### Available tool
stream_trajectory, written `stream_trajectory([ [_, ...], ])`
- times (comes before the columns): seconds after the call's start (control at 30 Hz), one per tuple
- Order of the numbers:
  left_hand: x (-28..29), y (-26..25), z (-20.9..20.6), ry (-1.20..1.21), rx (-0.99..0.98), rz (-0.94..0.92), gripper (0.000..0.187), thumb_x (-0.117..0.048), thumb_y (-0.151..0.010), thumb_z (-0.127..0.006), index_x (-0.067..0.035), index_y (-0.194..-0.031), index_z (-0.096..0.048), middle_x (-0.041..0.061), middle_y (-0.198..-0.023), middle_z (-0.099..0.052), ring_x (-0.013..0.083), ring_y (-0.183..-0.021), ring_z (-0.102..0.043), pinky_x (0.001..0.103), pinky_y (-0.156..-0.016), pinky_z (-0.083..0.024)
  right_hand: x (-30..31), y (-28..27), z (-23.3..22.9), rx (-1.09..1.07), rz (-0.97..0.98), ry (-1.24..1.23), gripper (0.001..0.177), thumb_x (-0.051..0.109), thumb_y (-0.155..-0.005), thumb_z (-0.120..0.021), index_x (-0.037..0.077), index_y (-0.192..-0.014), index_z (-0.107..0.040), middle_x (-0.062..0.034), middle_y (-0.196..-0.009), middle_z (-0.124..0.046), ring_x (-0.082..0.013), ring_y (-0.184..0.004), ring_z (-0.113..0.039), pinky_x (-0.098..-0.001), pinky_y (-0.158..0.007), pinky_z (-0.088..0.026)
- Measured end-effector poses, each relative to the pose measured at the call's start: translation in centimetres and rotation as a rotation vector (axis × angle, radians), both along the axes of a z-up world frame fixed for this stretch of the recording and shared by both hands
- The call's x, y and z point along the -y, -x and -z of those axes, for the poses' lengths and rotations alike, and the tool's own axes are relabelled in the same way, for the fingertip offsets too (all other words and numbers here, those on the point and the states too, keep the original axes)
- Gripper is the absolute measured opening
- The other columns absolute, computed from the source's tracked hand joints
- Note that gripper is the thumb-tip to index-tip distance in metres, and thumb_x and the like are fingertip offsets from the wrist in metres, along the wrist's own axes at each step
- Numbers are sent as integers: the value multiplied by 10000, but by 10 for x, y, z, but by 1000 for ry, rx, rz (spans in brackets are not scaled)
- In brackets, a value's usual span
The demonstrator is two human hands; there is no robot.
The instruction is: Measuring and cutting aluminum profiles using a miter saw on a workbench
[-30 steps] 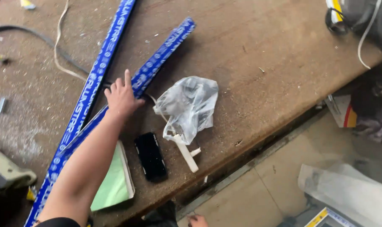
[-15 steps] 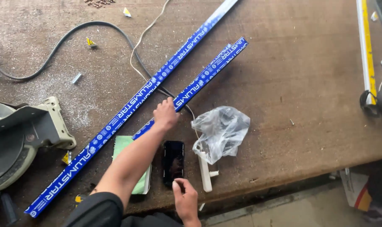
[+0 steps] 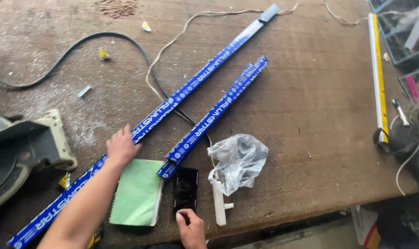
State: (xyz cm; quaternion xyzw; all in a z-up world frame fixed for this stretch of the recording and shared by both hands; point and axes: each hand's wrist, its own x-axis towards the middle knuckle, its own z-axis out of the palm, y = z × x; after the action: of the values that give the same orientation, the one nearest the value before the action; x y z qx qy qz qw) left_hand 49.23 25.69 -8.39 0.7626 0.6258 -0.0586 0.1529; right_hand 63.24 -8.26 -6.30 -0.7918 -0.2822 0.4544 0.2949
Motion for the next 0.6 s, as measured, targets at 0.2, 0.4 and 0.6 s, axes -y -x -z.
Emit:
stream_trajectory([
  [0.2, 37, 79, -7, 143, 117, -23, 655, -614, -893, -651, -140, -1334, -554, 139, -1279, -613, 386, -1191, -609, 563, -964, -536, -40, 0, -44, -97, -15, -86, 181, 255, -926, -685, 129, -981, -802, -16, -814, -766, -111, -772, -692, -252, -726, -570],
  [0.4, 111, 132, -114, 526, 463, -142, 504, -551, -1004, -489, -104, -835, -652, 66, -851, -723, 213, -800, -640, 361, -747, -460, -107, 0, -86, -25, -192, -213, 250, 282, -945, -640, 116, -1105, -735, -55, -981, -751, -178, -899, -709, -322, -831, -586],
  [0.6, 205, 248, -111, 516, 535, -242, 456, -413, -860, -775, -74, -1164, -809, 219, -990, -831, 356, -938, -813, 434, -841, -631, -197, 26, -87, -386, 106, -458, 641, 239, -1026, -631, -36, -1539, -363, -342, -1427, -510, -415, -1330, -535, -500, -1115, -451],
])
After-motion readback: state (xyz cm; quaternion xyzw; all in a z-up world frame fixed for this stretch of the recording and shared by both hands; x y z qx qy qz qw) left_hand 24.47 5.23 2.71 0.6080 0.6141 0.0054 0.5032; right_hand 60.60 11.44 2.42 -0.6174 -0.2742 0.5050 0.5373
